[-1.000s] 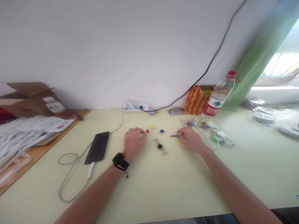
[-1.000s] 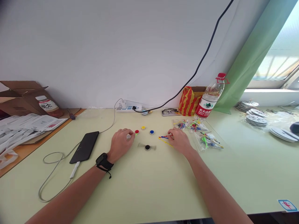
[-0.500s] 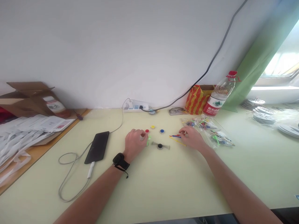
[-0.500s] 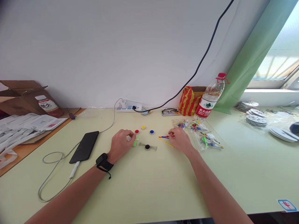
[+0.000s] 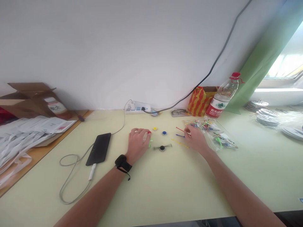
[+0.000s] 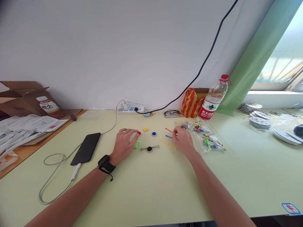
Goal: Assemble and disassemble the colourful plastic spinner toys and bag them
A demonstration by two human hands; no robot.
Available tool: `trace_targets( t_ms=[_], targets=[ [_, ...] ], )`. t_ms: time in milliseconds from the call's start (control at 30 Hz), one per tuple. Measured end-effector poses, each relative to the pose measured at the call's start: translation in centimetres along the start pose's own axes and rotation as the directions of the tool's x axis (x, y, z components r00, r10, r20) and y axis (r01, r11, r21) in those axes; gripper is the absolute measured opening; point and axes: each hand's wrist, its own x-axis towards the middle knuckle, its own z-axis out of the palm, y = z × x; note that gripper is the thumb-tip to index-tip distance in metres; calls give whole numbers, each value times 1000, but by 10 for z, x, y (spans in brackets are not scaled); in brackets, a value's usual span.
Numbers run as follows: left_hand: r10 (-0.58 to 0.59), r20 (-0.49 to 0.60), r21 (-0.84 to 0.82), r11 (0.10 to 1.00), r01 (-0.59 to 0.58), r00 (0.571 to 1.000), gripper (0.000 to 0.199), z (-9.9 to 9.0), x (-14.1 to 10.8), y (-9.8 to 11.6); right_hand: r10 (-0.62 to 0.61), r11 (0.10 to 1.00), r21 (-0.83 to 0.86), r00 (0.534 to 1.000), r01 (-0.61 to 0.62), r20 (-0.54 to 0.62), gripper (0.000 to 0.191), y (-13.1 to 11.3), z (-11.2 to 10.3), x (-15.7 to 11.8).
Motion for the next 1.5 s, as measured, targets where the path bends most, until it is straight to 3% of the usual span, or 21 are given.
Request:
trace_targets(
  t_ms=[167, 467, 833, 1133, 1333, 1500],
  targets=[
    [4, 142, 5, 1000, -5, 990, 36, 2, -4, -3, -1, 993, 116, 998, 8, -62, 9, -2, 1, 0],
    [1, 52, 2, 1000, -1, 999, 32, -1, -1, 2, 29, 975, 222, 998, -17, -54, 25, -4, 6, -1],
    [32, -3, -23, 999, -32, 999, 26, 4, 1, -4, 10, 975, 223, 1000, -6, -15, 18, -11, 8, -3],
    [64, 86, -9, 998, -63, 994, 20, 3, -3, 1, -26, 975, 222, 1000, 28, -13, 23, -21, 4, -7],
    [151, 147, -29, 989, -148, 978, 44, -2, -10, 16, -75, 966, 249, 997, 67, 22, 23, -26, 4, -8],
    [183, 175, -57, 983, -176, 967, 45, 1, -15, 24, -98, 963, 256, 994, 84, 43, 22, -32, 3, -11]
  ],
)
